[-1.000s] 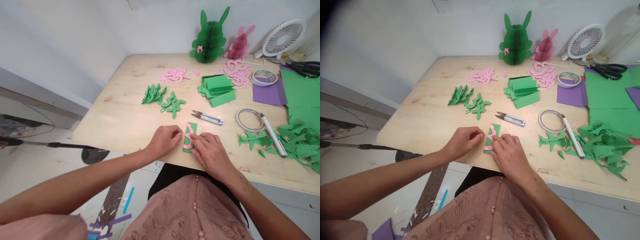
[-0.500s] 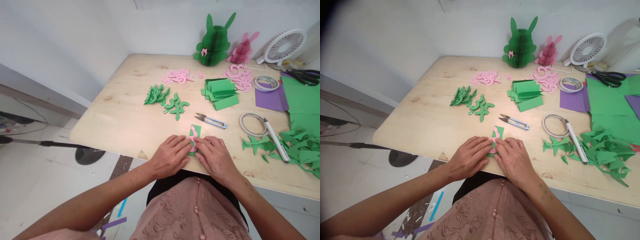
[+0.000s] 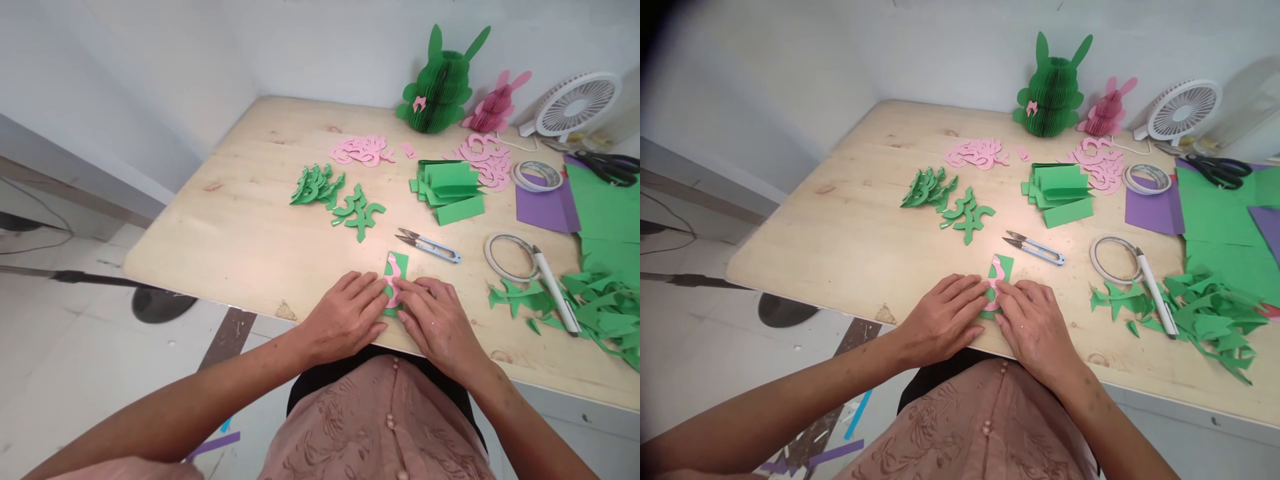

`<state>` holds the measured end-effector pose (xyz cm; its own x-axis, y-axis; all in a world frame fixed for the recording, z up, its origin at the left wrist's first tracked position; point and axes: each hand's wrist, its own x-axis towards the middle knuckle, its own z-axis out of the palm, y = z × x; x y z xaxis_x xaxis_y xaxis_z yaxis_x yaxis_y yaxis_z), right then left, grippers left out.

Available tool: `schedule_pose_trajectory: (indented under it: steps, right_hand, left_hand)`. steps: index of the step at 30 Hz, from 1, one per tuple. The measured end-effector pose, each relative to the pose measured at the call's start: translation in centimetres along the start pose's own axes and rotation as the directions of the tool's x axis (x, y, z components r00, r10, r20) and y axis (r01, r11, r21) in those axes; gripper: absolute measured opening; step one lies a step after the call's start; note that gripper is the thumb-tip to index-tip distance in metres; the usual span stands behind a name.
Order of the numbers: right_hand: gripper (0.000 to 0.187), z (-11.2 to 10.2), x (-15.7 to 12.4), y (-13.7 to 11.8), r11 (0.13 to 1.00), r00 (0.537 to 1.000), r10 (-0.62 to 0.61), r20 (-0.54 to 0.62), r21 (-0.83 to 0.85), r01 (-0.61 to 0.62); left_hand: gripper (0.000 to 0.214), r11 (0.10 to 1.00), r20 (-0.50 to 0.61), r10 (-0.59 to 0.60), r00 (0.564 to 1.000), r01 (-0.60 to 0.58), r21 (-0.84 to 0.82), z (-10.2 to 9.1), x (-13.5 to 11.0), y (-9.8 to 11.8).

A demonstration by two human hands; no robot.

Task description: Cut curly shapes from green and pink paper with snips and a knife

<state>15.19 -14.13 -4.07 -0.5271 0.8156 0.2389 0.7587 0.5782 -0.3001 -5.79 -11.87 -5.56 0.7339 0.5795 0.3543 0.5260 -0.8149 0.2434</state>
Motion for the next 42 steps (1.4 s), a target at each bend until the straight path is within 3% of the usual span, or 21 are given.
schedule_pose_trajectory:
  steps: [42]
  right_hand:
    - [0.013,-0.03,0.03,-0.18,0.999,1.000,-0.012,-0.006,-0.044,0.011]
  left_hand:
    - [0.034,1.000,0.001,-0.005,1.000,0.005,0.022,-0.23,0.00,-0.11]
